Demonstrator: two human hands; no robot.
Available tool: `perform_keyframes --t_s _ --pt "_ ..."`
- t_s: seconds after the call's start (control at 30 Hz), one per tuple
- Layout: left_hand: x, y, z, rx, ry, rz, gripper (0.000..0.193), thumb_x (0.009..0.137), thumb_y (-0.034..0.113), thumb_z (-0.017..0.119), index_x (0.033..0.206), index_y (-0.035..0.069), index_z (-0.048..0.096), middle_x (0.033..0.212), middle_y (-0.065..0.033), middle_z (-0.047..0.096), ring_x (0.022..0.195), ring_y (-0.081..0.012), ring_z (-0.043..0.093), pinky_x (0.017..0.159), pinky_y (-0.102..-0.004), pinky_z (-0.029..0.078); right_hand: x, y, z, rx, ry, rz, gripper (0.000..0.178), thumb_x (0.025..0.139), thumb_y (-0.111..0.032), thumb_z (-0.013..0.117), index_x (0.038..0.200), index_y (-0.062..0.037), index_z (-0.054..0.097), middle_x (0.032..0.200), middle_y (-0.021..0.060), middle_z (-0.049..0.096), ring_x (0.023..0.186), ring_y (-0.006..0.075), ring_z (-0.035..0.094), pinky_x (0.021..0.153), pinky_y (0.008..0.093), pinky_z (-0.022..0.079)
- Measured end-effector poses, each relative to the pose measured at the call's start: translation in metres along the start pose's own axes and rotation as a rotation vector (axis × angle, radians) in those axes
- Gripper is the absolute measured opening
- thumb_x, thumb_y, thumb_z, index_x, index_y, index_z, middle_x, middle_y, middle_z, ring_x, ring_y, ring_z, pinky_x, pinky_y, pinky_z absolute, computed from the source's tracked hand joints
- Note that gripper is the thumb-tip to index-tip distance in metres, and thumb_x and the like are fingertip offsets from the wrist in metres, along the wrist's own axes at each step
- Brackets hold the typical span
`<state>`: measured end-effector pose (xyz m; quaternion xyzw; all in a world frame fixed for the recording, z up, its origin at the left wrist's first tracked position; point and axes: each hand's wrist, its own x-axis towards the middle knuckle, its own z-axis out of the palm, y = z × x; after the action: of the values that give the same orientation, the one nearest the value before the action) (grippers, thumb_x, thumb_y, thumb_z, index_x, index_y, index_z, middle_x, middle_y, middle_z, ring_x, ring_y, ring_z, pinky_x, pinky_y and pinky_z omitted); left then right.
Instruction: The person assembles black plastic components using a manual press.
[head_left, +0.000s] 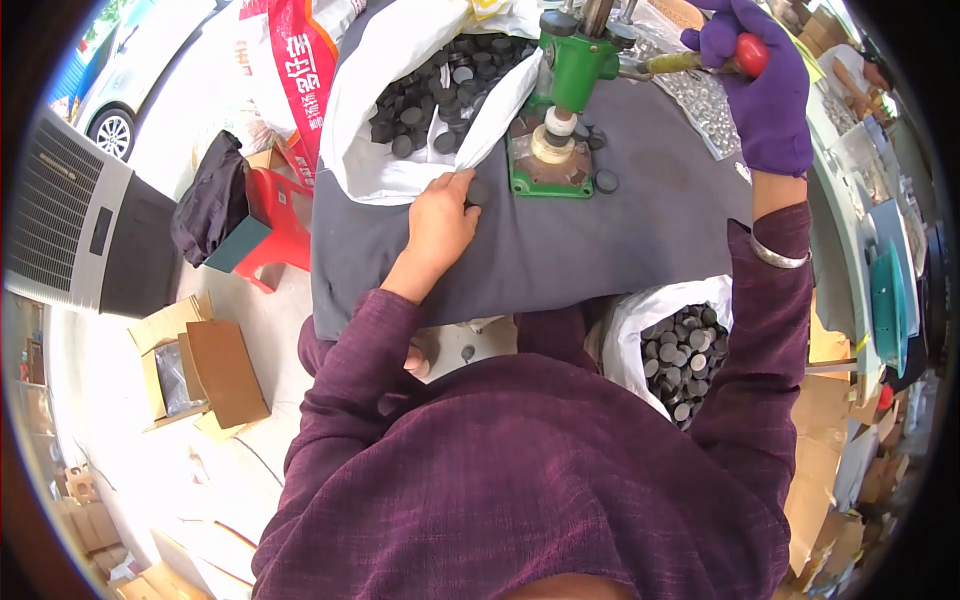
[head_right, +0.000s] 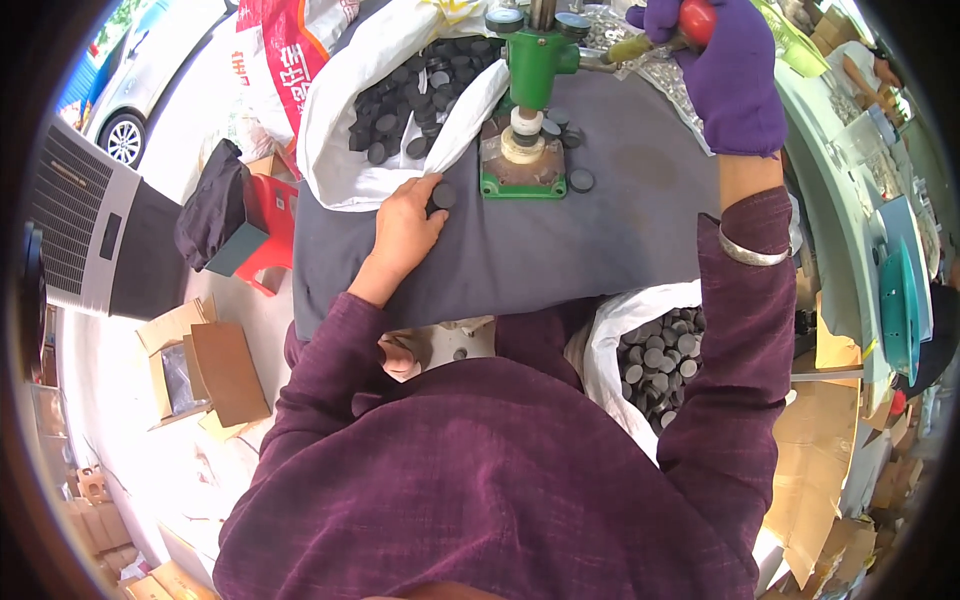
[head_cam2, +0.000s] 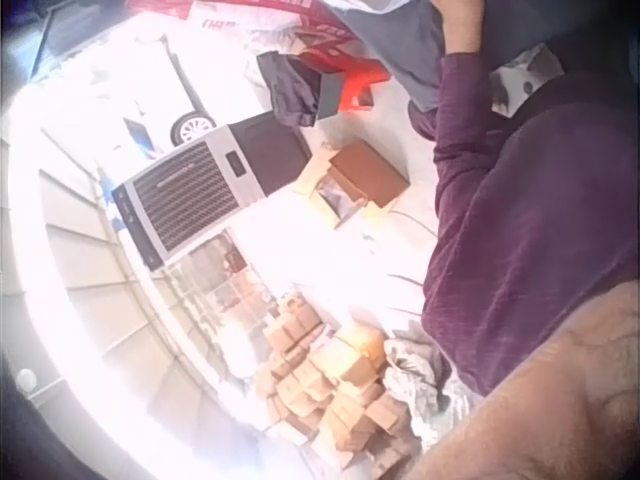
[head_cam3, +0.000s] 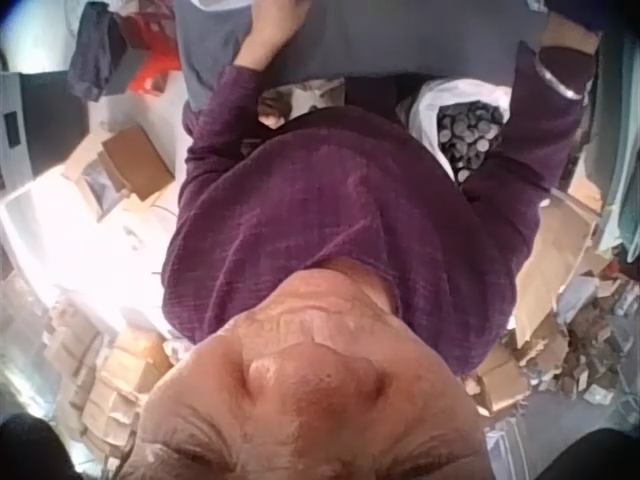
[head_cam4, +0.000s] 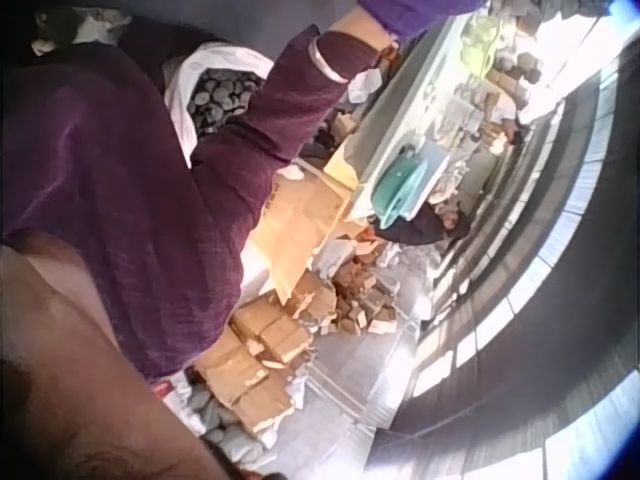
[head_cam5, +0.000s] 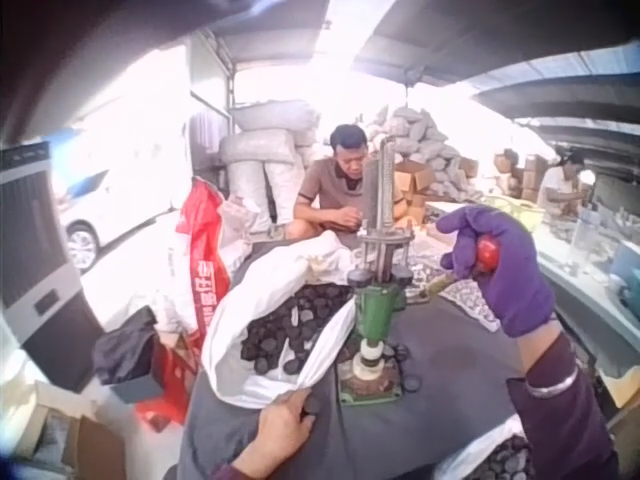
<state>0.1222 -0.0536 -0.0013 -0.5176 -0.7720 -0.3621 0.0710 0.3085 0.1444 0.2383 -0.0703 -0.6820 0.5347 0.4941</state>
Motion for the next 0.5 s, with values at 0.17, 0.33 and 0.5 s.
perform_keyframes --t_s 0.17,0.33,0.5 --pt "0.001 0.004 0.006 -0.075 0.03 0.026 0.048 0.068 0.006 0.073 0.114 0.002 0.06 0.102 -0.0165 0.065 0.093 -0.034 0.061 0.081 -0.0414 0.05 -0.001 -0.008 -0.003 -0.023 0.027 -0.003 0.037 0.096 -0.026 0.042 0.094 0.0052 0.063 0.057 0.0024 0.049 0.053 0.0132 0.051 0.063 0.0298 0.053" --pt "-0.002 0.001 0.008 -0.026 0.005 -0.084 0.052 0.068 0.008 0.075 0.117 0.004 0.058 0.099 -0.0144 0.066 0.091 -0.032 0.061 0.079 -0.0408 0.05 -0.001 0.0 0.004 0.02 0.017 -0.005 0.037 0.096 -0.025 0.041 0.094 0.0055 0.063 0.058 0.0031 0.05 0.053 0.0135 0.052 0.064 0.0302 0.053" --pt "0.021 0.016 0.018 -0.253 0.048 -0.115 0.058 0.067 0.007 0.075 0.121 0.005 0.054 0.097 -0.0163 0.065 0.086 -0.0316 0.063 0.075 -0.0397 0.051 -0.001 -0.002 0.001 0.012 0.019 -0.001 0.037 0.096 -0.024 0.04 0.094 0.0052 0.062 0.06 0.0034 0.052 0.055 0.0134 0.053 0.064 0.0296 0.054"
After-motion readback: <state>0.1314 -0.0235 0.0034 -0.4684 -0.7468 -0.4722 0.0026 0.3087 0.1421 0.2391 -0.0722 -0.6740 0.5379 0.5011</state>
